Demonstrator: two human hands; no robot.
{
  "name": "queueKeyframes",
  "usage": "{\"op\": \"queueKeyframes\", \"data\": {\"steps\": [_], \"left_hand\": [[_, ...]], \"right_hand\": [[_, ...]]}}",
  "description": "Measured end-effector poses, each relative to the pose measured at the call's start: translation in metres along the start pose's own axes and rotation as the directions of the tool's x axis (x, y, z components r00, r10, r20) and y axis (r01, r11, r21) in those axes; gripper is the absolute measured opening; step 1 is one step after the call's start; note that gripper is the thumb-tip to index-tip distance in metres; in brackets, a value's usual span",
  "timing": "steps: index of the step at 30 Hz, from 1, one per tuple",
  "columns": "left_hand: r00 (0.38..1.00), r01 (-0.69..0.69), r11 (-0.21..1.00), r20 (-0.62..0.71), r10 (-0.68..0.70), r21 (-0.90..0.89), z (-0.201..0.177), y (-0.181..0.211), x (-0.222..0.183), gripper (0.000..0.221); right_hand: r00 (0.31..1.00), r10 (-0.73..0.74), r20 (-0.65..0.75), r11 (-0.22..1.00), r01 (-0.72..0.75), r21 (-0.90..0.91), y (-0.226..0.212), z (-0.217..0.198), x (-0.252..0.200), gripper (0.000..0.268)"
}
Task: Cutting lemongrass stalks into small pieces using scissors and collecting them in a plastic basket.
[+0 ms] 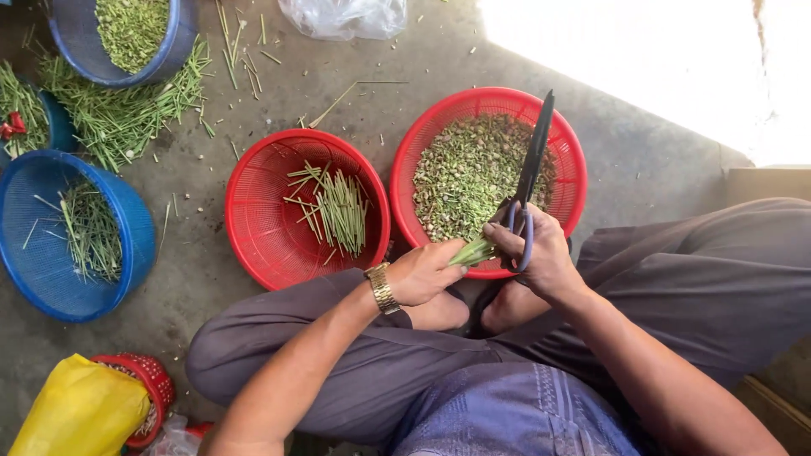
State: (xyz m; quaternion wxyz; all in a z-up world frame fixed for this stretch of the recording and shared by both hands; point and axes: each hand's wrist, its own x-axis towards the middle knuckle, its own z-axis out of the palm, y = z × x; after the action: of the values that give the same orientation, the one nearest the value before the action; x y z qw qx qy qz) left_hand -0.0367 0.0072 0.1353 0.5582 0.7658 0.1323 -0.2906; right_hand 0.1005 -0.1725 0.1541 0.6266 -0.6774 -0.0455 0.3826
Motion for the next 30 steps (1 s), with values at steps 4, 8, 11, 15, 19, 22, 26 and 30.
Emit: {"op": "queueKeyframes", "data": {"steps": [4, 8, 11, 15, 19, 22, 26, 30], "left_hand": [[1.0, 0.001, 0.998, -0.026, -0.002, -0.058, 0.005, 0.035, -0.005, 0.025], [0.998, -0.006, 0.976, -0.06, -0.008, -0.22, 0.017, 0.031, 0.005, 0.036], [0.998, -0.014, 0.972, -0.07, -0.002, -0.233, 0.025, 0.02, 0.016, 0.032], [0.996, -0.008, 0.987, -0.088, -0.006, -0.163, 0.018, 0.026, 0.019, 0.027], [0.996, 0.01, 0.971, -0.088, -0.032, -0.238, 0.018, -0.014, 0.038, 0.028], [0.988, 0.053, 0.94, -0.118, -0.098, -0.337, 0.011, -0.039, 0.048, 0.031], [0.979, 0.071, 0.896, -0.142, -0.147, -0.438, -0.01, -0.034, 0.047, 0.03], [0.988, 0.089, 0.86, -0.062, -0.138, -0.502, -0.011, -0.037, 0.047, 0.03]], "right_hand": [[0.999, -0.034, 0.007, 0.999, 0.034, -0.002, 0.01, -0.009, 0.009, 0.016], [1.0, -0.018, 0.022, 0.999, 0.019, -0.05, 0.016, -0.017, 0.014, 0.016], [0.999, -0.011, 0.036, 0.997, 0.014, -0.078, 0.023, -0.021, 0.016, 0.016], [0.998, 0.036, 0.052, 0.995, -0.031, -0.093, 0.024, -0.022, 0.02, 0.018], [0.993, 0.102, 0.068, 0.988, -0.093, -0.127, 0.025, -0.029, 0.021, 0.022], [0.973, 0.208, 0.1, 0.968, -0.19, -0.163, 0.036, -0.041, 0.02, 0.032], [0.857, 0.401, 0.323, 0.861, -0.232, -0.453, 0.053, -0.048, 0.016, 0.05], [0.788, 0.525, 0.322, 0.751, -0.251, -0.611, 0.071, -0.049, 0.021, 0.053]]}}
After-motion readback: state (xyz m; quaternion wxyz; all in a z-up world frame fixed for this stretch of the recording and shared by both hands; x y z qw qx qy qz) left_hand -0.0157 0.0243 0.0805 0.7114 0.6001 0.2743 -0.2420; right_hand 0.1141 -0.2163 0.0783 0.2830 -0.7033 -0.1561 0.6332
